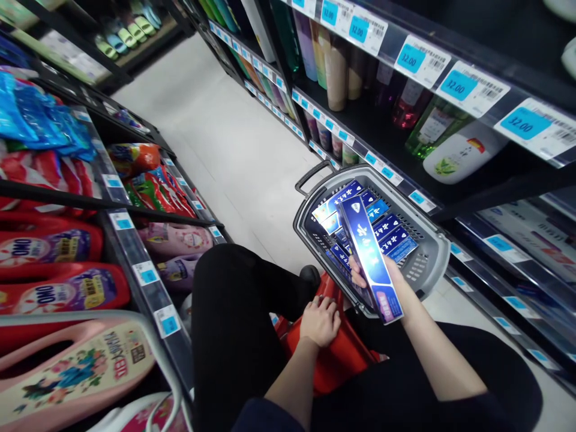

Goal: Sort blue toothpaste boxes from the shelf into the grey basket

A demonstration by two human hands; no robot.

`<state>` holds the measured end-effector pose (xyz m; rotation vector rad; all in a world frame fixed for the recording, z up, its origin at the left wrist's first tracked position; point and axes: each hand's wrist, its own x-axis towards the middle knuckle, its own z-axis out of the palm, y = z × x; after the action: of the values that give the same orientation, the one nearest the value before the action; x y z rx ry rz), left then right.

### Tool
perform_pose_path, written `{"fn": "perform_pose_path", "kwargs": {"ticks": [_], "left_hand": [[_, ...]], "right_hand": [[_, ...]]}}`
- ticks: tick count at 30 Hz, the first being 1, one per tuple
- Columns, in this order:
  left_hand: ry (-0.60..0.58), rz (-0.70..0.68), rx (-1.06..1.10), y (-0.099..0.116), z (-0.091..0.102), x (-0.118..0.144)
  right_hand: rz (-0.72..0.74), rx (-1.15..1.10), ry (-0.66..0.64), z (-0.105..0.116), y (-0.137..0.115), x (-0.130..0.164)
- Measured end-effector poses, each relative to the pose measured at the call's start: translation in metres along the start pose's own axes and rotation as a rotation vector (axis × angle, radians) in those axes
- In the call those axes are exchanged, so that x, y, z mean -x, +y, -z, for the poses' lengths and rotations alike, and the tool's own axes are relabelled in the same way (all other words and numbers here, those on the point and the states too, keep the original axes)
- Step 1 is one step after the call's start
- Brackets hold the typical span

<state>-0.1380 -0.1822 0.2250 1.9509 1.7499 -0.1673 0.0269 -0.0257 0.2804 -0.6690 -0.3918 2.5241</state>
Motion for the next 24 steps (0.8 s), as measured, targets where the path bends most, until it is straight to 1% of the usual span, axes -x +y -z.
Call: {"fn": "perform_pose_path", "kwargs": {"ticks": [2,3,6,11,15,17,21,24], "left_hand": [[0.009,-0.004,0.0,0.0,0.0,0.0],[0.013,-0.006,0.002,0.0,0.0,0.0],[0.015,-0.007,0.006,0.001,0.0,0.0],[0.006,-0.001,-0.008,0.0,0.001,0.0],[0.015,-0.003,-0.018,0.0,0.0,0.0],[0.019,-0.004,-0.016,0.0,0.0,-0.001],[0.019,-0.004,-0.016,0.001,0.0,0.0],[0.01,-0.005,-0.007,0.0,-0.001,0.001]], "right_hand": [[0.032,-0.076,-0.067,-0.006,0.001,0.003],[0.045,-0.098,-0.07,-0.007,0.002,0.003],[0.078,-0.081,-0.01,-0.002,0.003,0.002],[0.109,-0.061,-0.002,0.013,0.0,-0.007],[0.123,0.018,0.004,0.021,-0.005,-0.003],[0.12,0.052,0.057,0.023,-0.008,0.001],[0.199,0.027,0.285,0.022,-0.015,0.003],[0.234,-0.026,0.356,0.018,-0.019,0.002]]}}
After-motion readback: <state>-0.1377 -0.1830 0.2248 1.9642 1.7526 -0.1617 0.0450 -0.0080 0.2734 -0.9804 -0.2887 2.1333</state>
